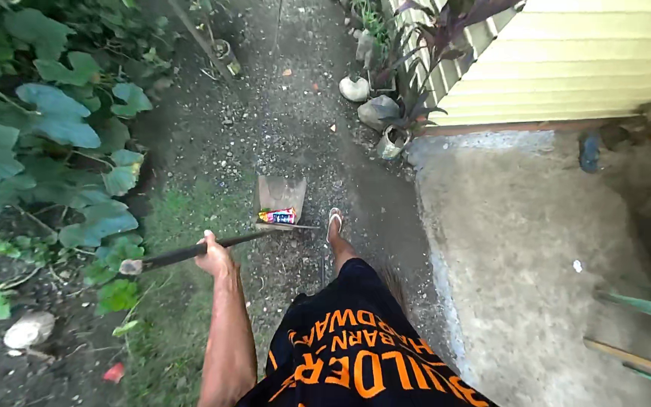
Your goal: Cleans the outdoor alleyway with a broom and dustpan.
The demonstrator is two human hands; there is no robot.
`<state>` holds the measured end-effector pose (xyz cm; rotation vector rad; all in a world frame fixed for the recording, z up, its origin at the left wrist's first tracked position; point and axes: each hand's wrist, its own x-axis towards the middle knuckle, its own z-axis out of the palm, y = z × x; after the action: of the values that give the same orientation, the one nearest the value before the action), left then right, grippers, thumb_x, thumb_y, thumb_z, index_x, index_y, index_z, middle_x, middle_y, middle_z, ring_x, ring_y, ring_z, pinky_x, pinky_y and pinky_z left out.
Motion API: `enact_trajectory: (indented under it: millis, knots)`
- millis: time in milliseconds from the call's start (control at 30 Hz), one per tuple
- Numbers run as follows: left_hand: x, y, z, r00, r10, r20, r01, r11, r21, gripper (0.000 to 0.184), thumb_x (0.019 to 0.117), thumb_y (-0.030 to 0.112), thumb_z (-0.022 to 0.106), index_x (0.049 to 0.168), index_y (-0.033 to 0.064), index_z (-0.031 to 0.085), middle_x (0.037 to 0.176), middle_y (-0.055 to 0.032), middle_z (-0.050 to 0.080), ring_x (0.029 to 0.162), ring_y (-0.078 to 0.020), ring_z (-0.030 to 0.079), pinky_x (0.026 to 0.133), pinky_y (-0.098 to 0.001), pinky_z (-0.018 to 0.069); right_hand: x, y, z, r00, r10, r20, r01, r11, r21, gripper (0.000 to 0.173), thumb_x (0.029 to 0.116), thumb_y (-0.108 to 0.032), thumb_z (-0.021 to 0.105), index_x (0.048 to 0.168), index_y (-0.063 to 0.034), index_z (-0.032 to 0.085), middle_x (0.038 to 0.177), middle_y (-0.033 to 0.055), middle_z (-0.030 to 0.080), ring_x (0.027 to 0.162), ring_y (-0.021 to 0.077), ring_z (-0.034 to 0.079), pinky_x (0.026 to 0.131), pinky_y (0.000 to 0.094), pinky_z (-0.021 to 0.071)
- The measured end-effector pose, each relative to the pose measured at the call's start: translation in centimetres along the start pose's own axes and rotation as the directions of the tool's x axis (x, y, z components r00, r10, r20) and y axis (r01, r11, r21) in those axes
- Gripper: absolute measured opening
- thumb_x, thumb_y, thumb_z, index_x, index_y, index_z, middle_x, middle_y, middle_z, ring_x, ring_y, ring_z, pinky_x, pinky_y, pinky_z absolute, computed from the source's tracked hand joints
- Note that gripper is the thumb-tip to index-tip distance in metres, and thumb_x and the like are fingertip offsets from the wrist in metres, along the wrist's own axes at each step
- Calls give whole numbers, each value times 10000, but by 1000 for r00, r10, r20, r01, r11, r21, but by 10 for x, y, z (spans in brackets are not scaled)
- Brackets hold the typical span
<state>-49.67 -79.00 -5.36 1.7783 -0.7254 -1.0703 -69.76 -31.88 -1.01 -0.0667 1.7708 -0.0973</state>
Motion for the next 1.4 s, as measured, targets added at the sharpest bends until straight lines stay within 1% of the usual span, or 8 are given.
enact_trajectory:
  millis: [133, 333, 567, 833, 967, 1067, 1267, 1400]
  knots:
    - [44, 37, 118, 1000, -5, 12, 6, 999, -36, 351, 1052, 262, 592, 1278, -4, 551, 1086, -155, 620, 894, -226, 631, 733, -420, 561, 142, -60, -81, 982, 31, -187, -36, 999, -20, 441, 1095, -266, 495, 1322, 96, 603, 1337, 319, 613, 1269, 440, 589, 1096, 574, 438]
    - [103, 111, 268, 999, 17, 37, -18, 1000, 24, 341, 1042, 281, 603, 1251, 13, 577, 1109, -157, 625, 942, -245, 629, 787, -449, 556, 205, -266, -257, 987, 53, -151, -64, 995, -71, 604, 905, -332, 771, 1337, 45, 581, 1256, 277, 644, 1183, 398, 627, 1012, 589, 491]
    - [204, 140, 441, 991, 83, 101, -88, 995, 46, 329, 1015, 304, 650, 1189, 28, 610, 994, -100, 647, 842, -181, 641, 755, -403, 566, 257, -530, -372, 949, -205, -238, 190, 978, -84, 670, 894, -205, 755, 1475, -26, 474, 1258, 254, 649, 1158, 393, 641, 992, 599, 505]
    - [331, 121, 653, 981, 120, 152, -151, 965, 215, 305, 1007, 236, 651, 1162, -23, 609, 977, -99, 658, 868, -137, 644, 815, -358, 555, 381, -847, -481, 921, -257, -293, 87, 868, -489, 770, 945, -295, 665, 1602, -100, 314, 1268, 235, 666, 1150, 414, 664, 951, 621, 527]
    - [377, 149, 747, 961, 142, 236, -212, 928, 305, 270, 1004, 203, 639, 1125, -37, 614, 924, -65, 652, 812, -71, 620, 786, -293, 537, 450, -1012, -532, 926, -271, -262, 66, 801, -595, 722, 983, -297, 627, 1605, -99, 319, 1303, 259, 647, 1201, 442, 633, 979, 636, 498]
    - [405, 165, 799, 942, 98, 320, -223, 896, 384, 280, 1009, 247, 638, 1131, -5, 622, 929, -57, 655, 816, -91, 626, 800, -323, 539, 503, -1100, -551, 897, -322, -304, 35, 736, -676, 792, 935, -220, 677, 1605, -78, 280, 1207, 283, 673, 1092, 481, 672, 856, 669, 535]
    - [434, 188, 884, 916, 56, 398, -284, 791, 542, 380, 1011, 407, 632, 1121, 43, 648, 942, -121, 688, 846, -242, 677, 805, -491, 559, 563, -1201, -562, 892, -357, -277, -20, 581, -814, 815, 894, -120, 704, 1592, -26, 293, 1260, 310, 635, 1106, 506, 654, 841, 669, 536]
    - [440, 203, 915, 885, -32, 465, -320, 683, 656, 512, 990, 503, 636, 1213, 41, 634, 1018, -198, 709, 941, -373, 702, 849, -620, 548, 543, -1157, -556, 935, -343, -91, 48, 376, -925, 708, 915, -76, 677, 1558, -74, 380, 1149, 290, 681, 1010, 500, 681, 782, 668, 547]
